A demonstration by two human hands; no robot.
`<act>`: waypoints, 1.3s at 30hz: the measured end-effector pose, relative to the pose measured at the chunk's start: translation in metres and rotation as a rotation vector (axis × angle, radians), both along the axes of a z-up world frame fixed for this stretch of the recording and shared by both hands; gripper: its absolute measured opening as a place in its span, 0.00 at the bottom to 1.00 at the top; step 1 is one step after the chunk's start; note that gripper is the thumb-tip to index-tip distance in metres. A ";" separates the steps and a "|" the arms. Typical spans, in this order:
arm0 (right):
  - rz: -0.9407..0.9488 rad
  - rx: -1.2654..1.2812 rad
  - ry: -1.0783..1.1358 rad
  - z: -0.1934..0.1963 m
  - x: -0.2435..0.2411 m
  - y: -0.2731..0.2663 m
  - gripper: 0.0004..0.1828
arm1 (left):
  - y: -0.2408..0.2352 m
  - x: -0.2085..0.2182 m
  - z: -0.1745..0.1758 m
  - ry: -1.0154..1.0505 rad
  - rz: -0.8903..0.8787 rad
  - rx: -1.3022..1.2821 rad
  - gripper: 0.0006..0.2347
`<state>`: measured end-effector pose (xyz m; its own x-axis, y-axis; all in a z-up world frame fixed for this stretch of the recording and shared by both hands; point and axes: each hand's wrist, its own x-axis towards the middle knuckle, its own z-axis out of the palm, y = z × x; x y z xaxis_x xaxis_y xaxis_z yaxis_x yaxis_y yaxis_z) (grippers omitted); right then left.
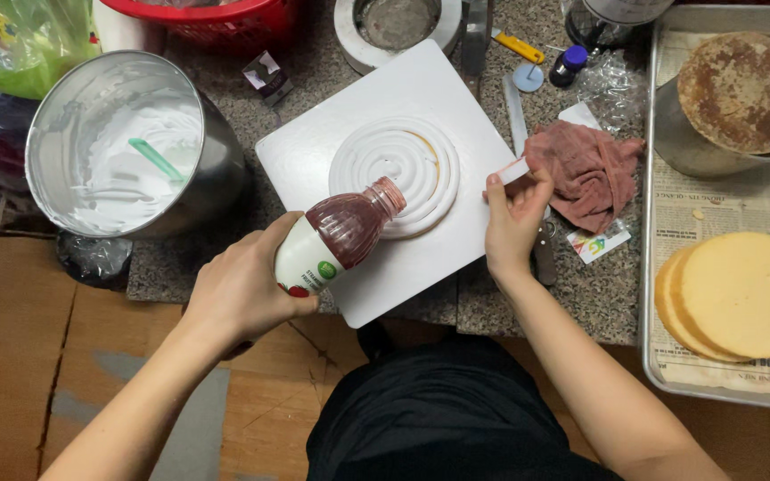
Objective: The person assembles a layered cake by piping white cream onto a cake layer, spreading red jam over the cream, and placing another cake layer on top. This process is repeated to build multiple layers.
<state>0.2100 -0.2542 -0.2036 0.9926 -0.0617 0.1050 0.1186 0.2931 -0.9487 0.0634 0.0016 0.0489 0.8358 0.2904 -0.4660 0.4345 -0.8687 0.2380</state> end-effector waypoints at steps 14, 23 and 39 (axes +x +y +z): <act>0.017 -0.023 -0.019 0.007 -0.004 -0.001 0.28 | -0.004 0.011 -0.002 0.051 -0.023 0.035 0.46; 0.021 0.003 -0.009 0.006 -0.004 -0.001 0.28 | -0.003 0.013 -0.003 0.029 -0.005 0.010 0.45; 0.016 0.040 0.072 0.014 0.001 -0.005 0.27 | 0.053 -0.001 -0.073 0.026 0.316 -0.934 0.37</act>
<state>0.2112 -0.2587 -0.1897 0.9983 -0.0487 0.0309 0.0453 0.3322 -0.9421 0.0624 0.0544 -0.0238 0.7694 0.0046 -0.6387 0.6290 -0.1798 0.7563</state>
